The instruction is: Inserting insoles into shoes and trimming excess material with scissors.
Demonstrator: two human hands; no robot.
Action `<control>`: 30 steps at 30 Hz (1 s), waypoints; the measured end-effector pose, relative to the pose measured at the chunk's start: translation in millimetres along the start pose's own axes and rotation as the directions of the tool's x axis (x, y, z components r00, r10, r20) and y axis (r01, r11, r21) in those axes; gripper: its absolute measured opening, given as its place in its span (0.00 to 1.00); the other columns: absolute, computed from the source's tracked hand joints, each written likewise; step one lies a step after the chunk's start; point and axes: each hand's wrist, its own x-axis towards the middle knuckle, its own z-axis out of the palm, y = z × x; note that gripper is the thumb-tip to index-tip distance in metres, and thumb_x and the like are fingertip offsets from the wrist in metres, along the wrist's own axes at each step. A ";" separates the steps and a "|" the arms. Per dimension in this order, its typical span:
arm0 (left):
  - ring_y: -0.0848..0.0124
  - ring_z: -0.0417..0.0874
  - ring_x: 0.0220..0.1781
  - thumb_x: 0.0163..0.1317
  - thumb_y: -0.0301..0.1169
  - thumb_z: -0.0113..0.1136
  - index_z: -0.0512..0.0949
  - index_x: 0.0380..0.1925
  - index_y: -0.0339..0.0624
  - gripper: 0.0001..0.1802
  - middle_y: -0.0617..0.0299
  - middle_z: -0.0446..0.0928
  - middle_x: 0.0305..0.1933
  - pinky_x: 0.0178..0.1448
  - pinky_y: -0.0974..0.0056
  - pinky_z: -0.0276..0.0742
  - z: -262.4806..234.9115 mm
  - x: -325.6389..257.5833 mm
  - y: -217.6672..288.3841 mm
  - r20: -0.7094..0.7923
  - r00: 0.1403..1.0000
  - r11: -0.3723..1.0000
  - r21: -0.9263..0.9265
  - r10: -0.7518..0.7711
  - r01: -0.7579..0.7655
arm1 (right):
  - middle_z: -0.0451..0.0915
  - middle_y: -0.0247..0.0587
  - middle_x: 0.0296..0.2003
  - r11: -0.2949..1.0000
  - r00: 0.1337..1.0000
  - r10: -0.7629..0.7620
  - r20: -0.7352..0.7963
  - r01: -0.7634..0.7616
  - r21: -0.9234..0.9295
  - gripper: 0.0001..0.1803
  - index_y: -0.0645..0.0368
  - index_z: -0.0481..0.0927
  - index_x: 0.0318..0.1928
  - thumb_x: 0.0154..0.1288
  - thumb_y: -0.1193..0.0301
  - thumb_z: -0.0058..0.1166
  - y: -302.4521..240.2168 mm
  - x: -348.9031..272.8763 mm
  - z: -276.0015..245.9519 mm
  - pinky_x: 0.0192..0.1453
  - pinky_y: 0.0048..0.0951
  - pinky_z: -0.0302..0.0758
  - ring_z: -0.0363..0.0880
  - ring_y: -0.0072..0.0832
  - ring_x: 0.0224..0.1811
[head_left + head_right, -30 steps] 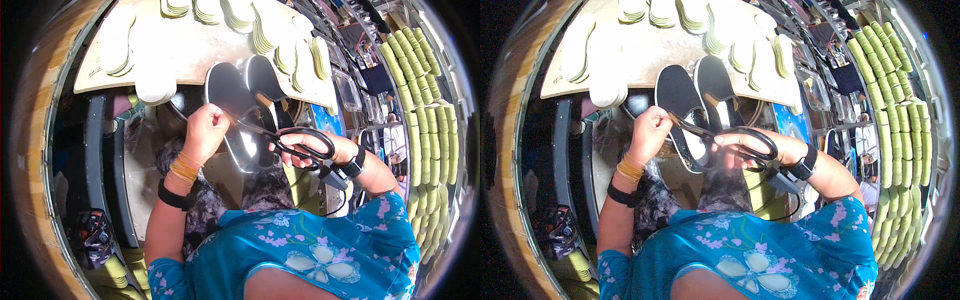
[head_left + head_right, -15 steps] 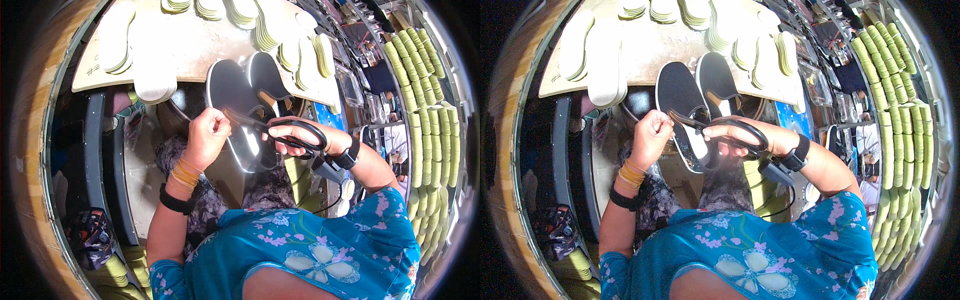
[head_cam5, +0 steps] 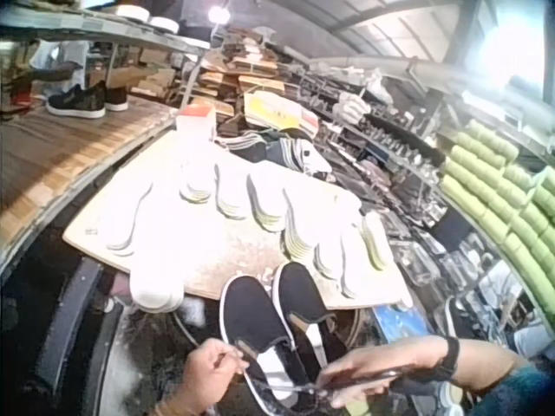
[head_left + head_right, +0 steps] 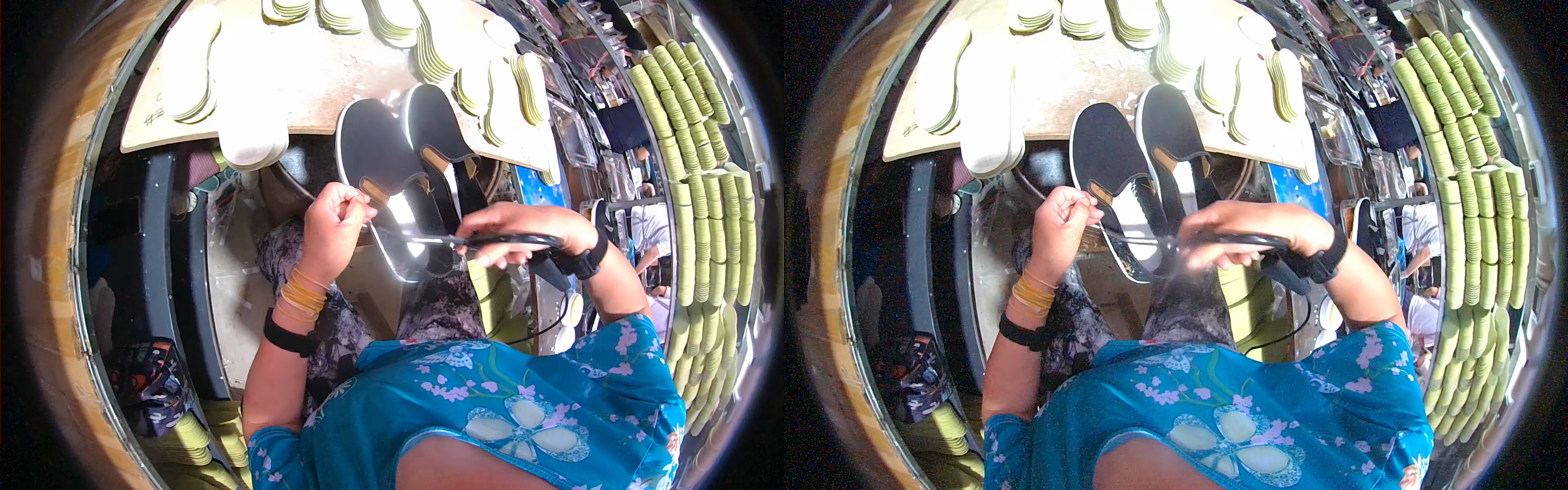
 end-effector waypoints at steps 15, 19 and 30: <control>0.72 0.75 0.23 0.53 0.28 0.62 0.77 0.29 0.36 0.07 0.60 0.76 0.26 0.29 0.69 0.71 26.0 -4.9 43.4 -0.032 0.994 0.701 0.711 0.108 -0.053 | 0.74 0.30 0.20 0.988 0.892 -0.085 -0.444 0.016 -0.155 0.20 0.59 0.75 0.42 0.55 0.60 0.63 -33.1 -20.3 10.0 0.22 0.18 0.65 0.68 0.14 0.19; 0.77 0.76 0.26 0.58 0.26 0.58 0.76 0.29 0.35 0.05 0.63 0.76 0.26 0.30 0.72 0.71 15.2 2.0 24.3 0.023 0.999 0.847 0.531 -0.026 0.010 | 0.74 0.32 0.20 0.991 0.982 -0.024 -0.190 0.048 0.122 0.18 0.58 0.74 0.45 0.62 0.60 0.54 -22.2 -12.9 1.9 0.16 0.12 0.60 0.67 0.12 0.14; 0.81 0.73 0.29 0.65 0.28 0.49 0.73 0.33 0.39 0.05 0.67 0.74 0.29 0.35 0.76 0.71 1.5 -1.4 12.1 0.104 0.989 0.994 -0.023 -0.107 0.109 | 0.76 0.36 0.21 0.953 0.997 -0.019 -0.072 0.040 0.299 0.18 0.60 0.73 0.41 0.63 0.57 0.51 -6.5 0.9 1.8 0.16 0.13 0.60 0.67 0.13 0.14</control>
